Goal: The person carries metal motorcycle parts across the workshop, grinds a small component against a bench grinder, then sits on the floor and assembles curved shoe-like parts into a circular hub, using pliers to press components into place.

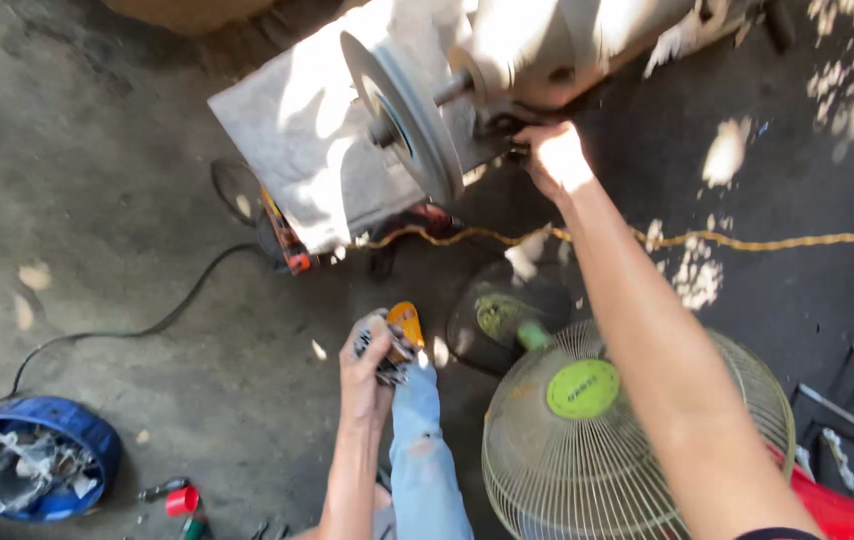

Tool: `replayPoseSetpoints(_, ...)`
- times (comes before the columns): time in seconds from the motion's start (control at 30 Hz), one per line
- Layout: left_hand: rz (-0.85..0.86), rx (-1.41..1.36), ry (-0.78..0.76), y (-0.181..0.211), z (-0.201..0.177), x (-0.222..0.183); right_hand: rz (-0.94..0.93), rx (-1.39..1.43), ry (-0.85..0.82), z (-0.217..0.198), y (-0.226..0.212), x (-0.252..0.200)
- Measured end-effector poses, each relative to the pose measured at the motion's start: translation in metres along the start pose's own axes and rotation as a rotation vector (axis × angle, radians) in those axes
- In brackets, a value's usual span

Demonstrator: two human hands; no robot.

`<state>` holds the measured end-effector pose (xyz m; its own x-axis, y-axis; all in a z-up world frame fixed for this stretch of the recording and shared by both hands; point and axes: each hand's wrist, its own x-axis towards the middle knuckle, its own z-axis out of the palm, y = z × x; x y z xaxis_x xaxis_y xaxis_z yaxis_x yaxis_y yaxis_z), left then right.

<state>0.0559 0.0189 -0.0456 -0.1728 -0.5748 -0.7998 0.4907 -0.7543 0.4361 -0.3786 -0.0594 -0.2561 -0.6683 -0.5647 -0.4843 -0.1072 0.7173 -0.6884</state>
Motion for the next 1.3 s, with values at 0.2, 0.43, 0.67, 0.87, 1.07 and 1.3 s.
replayPoseSetpoints(0.2,0.014,-0.066,0.009,-0.028,-0.043,-0.022,-0.256,-0.43,-0.373,-0.143,-0.14,-0.21)
replayPoseSetpoints(0.43,0.009,-0.063,-0.041,-0.048,-0.057,-0.123,-0.239,-0.557,-0.04,-0.375,-0.084,-0.398)
replayPoseSetpoints(0.67,0.29,-0.282,0.073,-0.159,-0.101,-0.285,0.324,0.54,0.034,-0.354,0.04,-0.527)
replayPoseSetpoints(0.87,0.339,-0.426,0.284,-0.332,-0.144,-0.452,0.3,0.9,-0.245,-0.308,0.094,-0.522)
replayPoseSetpoints(1.07,0.385,-0.689,0.526,-0.49,-0.201,-0.574,0.311,0.953,-0.321,-0.293,0.076,-0.488)
replayPoseSetpoints(1.3,0.413,-0.852,0.645,-0.613,-0.233,-0.671,0.139,0.866,-0.357,-0.335,0.138,-0.429)
